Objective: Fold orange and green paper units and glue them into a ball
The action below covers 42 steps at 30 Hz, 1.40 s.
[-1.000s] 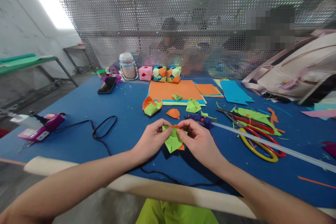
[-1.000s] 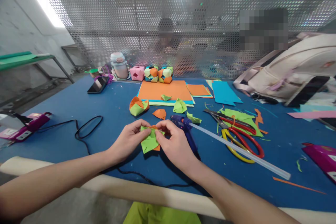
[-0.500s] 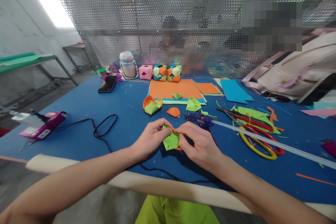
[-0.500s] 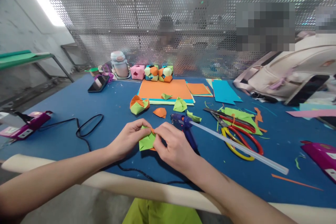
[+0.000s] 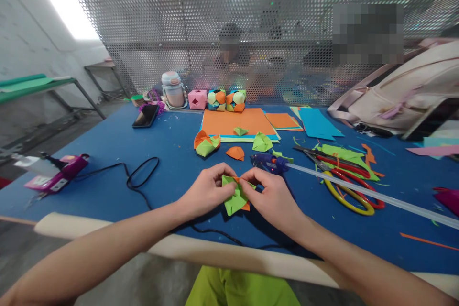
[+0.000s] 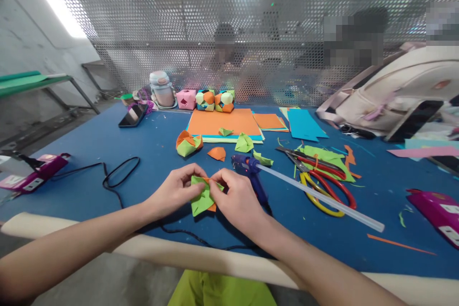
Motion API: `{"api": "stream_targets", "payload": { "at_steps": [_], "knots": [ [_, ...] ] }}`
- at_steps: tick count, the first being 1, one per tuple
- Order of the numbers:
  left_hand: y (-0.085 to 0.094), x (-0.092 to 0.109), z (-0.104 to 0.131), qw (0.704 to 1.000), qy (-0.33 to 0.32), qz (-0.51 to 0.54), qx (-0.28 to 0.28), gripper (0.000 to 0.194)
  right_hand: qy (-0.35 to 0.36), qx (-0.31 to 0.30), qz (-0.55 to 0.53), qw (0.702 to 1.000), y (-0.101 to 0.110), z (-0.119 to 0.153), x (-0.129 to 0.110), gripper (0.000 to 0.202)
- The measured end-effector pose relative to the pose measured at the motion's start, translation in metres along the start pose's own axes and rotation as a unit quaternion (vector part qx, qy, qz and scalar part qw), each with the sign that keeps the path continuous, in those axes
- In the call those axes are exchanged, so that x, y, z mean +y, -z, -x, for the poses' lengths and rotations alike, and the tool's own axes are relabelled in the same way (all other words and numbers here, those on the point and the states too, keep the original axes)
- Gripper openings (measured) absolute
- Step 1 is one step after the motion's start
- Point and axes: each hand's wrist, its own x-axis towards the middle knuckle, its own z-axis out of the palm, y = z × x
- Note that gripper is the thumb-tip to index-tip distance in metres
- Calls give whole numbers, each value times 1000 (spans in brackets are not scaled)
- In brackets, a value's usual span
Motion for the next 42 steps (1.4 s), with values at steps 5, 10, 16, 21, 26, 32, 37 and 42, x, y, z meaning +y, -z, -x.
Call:
{"api": "stream_targets", "payload": {
  "at_steps": [5,10,16,21,26,32,37,42],
  "knots": [
    [3,-1,1,998,-35,-42,-9,19,39,1,19,999,-1,1,1,16],
    [4,-1,2,994,-31,-38,101,19,0,-9,-25,1000,-1,0,-5,11],
    [1,-4,-2,996,6,29,89,10,35,18,49,998,-3,-2,5,17],
    [-1,-10,-3,1000,23,15,-1,9,148,40,81,985,-2,-4,9,12],
    [-1,-12,-5,995,30,74,62,12,100,62,53,992,-1,-3,6,12],
    [-3,-6,-4,986,73,150,29,14,84,71,36,993,0,-4,6,9],
    [-2,-4,-4,987,44,152,-33,24,87,51,50,994,-2,-2,8,10],
    [-1,-8,-6,997,-1,74,-15,23,78,31,42,996,-3,-2,7,7]
  ]
}}
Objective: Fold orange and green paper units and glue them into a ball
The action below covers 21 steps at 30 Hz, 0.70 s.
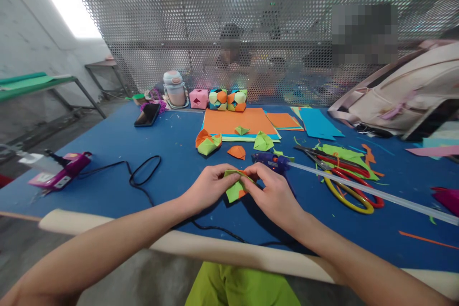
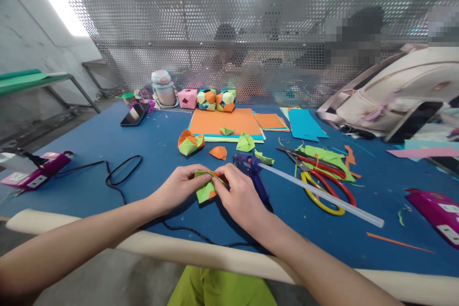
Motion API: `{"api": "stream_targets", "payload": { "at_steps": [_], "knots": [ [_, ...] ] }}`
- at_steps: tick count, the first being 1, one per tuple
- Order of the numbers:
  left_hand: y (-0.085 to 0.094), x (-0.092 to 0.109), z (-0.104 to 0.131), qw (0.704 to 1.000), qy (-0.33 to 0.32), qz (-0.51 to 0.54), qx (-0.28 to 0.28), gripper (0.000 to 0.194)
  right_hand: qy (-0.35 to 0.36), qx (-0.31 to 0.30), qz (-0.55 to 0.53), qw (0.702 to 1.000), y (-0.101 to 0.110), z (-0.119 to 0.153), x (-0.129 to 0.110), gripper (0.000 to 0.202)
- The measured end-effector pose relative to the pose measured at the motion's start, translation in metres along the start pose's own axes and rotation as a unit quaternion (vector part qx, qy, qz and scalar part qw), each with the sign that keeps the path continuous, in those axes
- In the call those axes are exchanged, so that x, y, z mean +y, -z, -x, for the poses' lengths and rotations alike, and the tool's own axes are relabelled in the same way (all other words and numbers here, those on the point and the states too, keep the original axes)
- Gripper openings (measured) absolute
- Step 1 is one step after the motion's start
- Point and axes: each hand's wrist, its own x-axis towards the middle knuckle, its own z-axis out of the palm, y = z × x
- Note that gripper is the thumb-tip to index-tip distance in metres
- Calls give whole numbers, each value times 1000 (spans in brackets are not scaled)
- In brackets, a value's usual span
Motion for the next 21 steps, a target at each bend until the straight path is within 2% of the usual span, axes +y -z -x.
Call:
{"api": "stream_targets", "payload": {
  "at_steps": [3,6,8,11,13,16,19,21],
  "knots": [
    [2,-4,-3,999,1,-15,38,22,1,-14,13,1000,9,3,-6,8],
    [5,-8,-6,996,20,-9,81,21,23,-29,72,997,29,13,-8,12],
    [6,-11,-8,995,30,1,96,21,26,-47,153,987,45,23,-3,28],
    [5,-14,-10,993,39,16,106,22,-29,-80,277,957,67,32,15,43],
    [3,-14,-11,993,42,20,108,22,-83,-94,302,945,76,30,27,44],
    [2,-14,-12,993,47,14,105,21,-101,-68,272,955,76,16,41,33],
    [2,-15,-13,993,52,10,107,22,-91,-91,183,975,62,0,48,27],
    [3,-16,-13,992,56,10,112,22,-145,-113,130,974,51,-7,51,28]
  ]
}}
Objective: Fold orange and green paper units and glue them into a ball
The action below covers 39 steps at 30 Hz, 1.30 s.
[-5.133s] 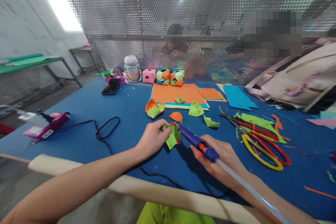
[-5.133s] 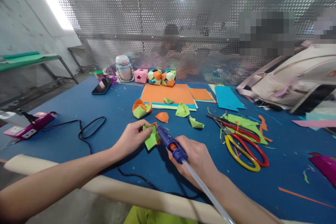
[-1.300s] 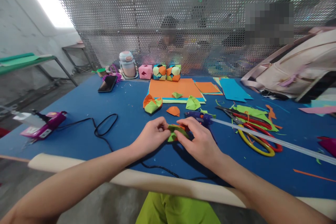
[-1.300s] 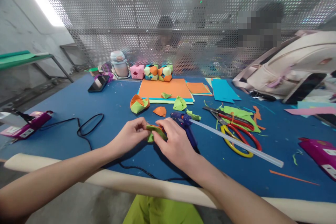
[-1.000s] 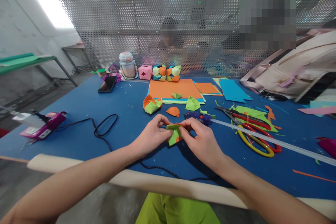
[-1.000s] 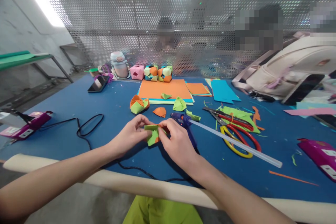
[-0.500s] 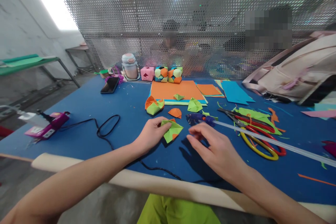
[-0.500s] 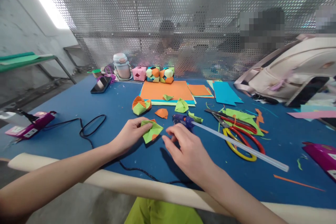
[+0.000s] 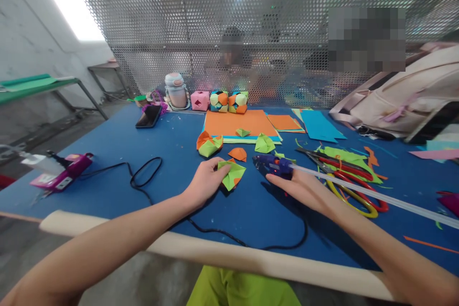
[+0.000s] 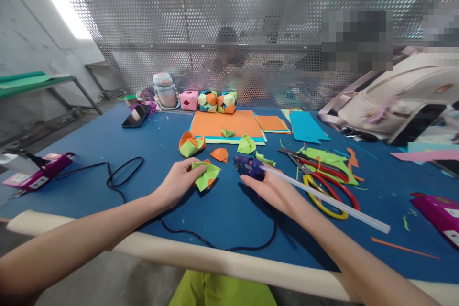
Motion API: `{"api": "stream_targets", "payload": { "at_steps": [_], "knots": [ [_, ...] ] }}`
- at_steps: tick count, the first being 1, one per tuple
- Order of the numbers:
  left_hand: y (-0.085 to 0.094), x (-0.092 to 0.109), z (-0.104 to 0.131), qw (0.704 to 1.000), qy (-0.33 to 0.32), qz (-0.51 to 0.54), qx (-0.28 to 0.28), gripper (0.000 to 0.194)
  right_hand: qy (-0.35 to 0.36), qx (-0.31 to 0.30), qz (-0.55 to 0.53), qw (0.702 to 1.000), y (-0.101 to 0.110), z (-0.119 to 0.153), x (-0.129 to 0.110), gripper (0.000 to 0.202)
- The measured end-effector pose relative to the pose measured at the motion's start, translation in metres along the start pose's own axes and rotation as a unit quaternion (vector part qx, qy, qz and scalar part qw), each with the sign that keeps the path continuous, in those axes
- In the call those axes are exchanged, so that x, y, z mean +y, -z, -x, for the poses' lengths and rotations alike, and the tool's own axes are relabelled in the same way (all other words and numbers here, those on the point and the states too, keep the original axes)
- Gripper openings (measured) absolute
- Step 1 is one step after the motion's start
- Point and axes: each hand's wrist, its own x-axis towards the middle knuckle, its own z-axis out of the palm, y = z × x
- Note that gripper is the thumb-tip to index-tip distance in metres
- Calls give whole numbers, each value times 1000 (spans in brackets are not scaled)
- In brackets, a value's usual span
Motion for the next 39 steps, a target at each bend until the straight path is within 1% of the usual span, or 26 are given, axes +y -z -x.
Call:
{"api": "stream_targets", "payload": {
  "at_steps": [1,3,5,8,9,11,14,16,19,23,28,34,36,39],
  "knots": [
    [0,-1,0,1000,1,-1,3,23,-32,-11,-21,999,-5,-3,-1,30],
    [0,-3,-1,1000,2,-6,9,23,-81,-7,-53,995,-11,-4,-2,31],
    [0,-4,-3,1000,4,-14,19,23,-86,16,-81,993,-14,0,-4,31],
    [-1,-7,-5,999,9,-12,28,22,-66,60,-109,990,-13,13,-12,28],
    [-2,-8,-6,999,11,-8,29,21,-53,70,-109,990,-12,18,-16,26],
    [-2,-9,-6,1000,18,7,23,19,-5,85,-95,992,-11,27,-25,20],
    [-4,-9,-6,1000,21,11,13,19,104,89,-70,988,-12,34,-35,15],
    [-4,-7,-5,1000,8,-17,17,21,161,80,-61,982,-14,34,-37,13],
    [-6,-4,-3,998,-16,-64,22,22,195,74,-47,977,-16,32,-37,14],
    [-7,2,1,996,-30,-88,10,23,197,86,-17,977,-16,31,-35,14],
    [-7,5,2,995,-15,-94,12,24,175,94,-1,980,-17,33,-34,18],
    [-7,0,1,994,-27,-110,-3,22,201,105,32,974,-20,33,-33,14],
    [-7,1,2,994,-23,-107,1,23,190,107,29,976,-20,33,-33,16],
    [-7,4,3,995,-13,-94,10,23,173,95,17,980,-18,33,-33,18]
  ]
}}
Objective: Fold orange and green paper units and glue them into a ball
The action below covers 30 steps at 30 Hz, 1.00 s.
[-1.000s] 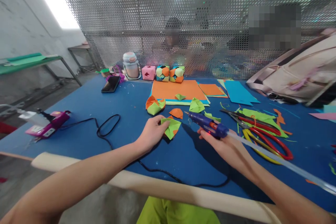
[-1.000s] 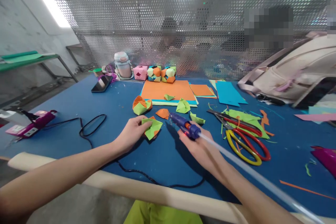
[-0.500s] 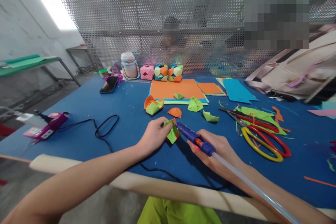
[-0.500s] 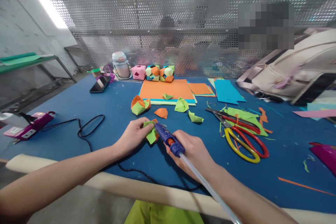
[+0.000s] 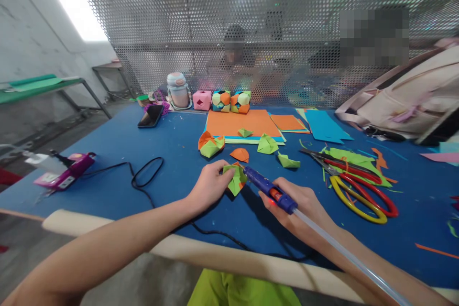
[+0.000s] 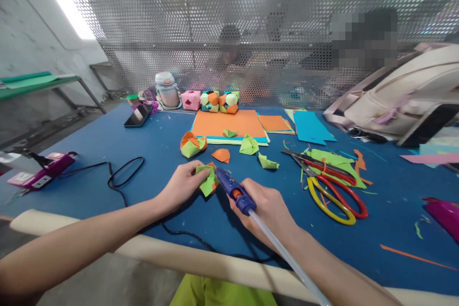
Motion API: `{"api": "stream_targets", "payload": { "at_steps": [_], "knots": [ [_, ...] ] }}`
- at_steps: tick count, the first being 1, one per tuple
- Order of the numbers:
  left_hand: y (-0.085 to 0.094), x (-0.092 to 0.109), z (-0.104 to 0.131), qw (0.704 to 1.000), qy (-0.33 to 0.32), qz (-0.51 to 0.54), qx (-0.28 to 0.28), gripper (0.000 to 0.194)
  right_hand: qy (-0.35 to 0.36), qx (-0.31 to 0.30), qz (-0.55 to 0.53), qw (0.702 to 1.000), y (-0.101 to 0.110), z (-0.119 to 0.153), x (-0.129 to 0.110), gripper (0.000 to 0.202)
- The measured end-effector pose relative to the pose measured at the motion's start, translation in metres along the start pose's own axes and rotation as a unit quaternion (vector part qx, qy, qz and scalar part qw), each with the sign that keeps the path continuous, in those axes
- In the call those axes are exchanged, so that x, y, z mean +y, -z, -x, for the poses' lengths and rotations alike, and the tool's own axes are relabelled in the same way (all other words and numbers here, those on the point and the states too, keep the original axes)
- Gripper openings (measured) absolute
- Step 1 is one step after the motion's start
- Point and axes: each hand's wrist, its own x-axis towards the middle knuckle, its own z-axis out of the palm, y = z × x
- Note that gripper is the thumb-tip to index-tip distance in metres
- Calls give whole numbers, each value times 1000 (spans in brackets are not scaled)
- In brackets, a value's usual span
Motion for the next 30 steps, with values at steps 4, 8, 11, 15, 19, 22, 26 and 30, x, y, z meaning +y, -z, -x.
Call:
{"api": "stream_targets", "payload": {
  "at_steps": [4,8,11,15,19,22,26,30],
  "knots": [
    [1,2,0,1000,-11,-9,5,23,8,-2,3,1000,1,0,0,16],
    [1,1,0,1000,-5,-6,3,23,-2,0,3,1000,1,1,0,19],
    [1,2,1,1000,-17,-8,1,24,8,-8,7,1000,2,1,0,16],
    [2,3,2,1000,-26,-16,5,24,0,-11,11,1000,2,1,-1,16],
    [2,3,2,999,-28,-23,7,25,-8,-12,3,1000,3,0,-2,18],
    [2,2,3,999,-40,-36,6,24,9,-13,7,1000,3,1,-2,17],
    [2,2,3,998,-40,-42,8,23,-6,-11,12,1000,4,2,-1,18],
    [1,0,2,998,-41,-42,-1,23,14,-9,16,1000,4,2,-1,17]
  ]
}}
